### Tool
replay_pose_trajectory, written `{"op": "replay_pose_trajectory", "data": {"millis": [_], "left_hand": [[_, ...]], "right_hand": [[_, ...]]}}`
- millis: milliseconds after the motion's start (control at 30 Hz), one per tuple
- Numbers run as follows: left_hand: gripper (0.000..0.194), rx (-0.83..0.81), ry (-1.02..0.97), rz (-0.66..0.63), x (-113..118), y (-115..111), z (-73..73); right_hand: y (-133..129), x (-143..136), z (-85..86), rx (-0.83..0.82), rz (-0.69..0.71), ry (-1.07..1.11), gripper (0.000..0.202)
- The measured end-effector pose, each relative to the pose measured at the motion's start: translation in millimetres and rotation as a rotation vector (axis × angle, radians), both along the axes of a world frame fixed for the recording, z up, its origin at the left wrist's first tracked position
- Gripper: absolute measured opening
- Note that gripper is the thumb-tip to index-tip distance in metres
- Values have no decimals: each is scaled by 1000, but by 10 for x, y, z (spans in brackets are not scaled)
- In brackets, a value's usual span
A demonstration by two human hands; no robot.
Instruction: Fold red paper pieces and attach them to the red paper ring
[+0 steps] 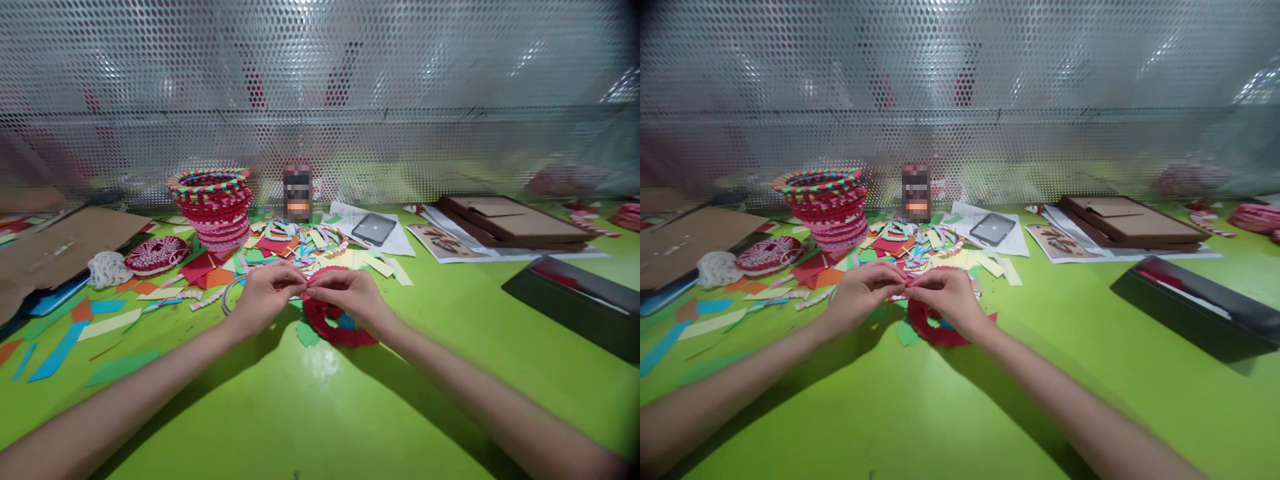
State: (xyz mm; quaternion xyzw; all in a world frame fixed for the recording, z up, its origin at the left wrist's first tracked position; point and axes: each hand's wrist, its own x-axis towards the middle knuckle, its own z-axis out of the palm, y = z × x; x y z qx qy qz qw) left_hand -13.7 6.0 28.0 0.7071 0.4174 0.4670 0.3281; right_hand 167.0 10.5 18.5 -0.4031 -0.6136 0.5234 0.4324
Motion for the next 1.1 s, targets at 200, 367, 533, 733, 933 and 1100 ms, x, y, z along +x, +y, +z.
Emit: {"op": "replay_pose_trajectory", "data": {"millis": [200,367,533,733,933,1100], "left_hand": [[10,-205,-154,-3,22,-10,1],[14,-157,-135,90,-5,11,25],[28,-285,-168,28,15,7,72],[31,-368,-239,1,-6,47,22],[28,-354,-213,23,-10,47,43],[22,-321,-186,27,26,-2,87]], "right_hand": [[9,-29,-4,-85,-71,196,35],[22,-21,10,-176,-29,204,28],[19,9,22,-247,13,237,28],[31,26,-7,-141,92,195,30],[25,27,11,38,70,32,12],[-2,20,31,150,68,-104,7]]}}
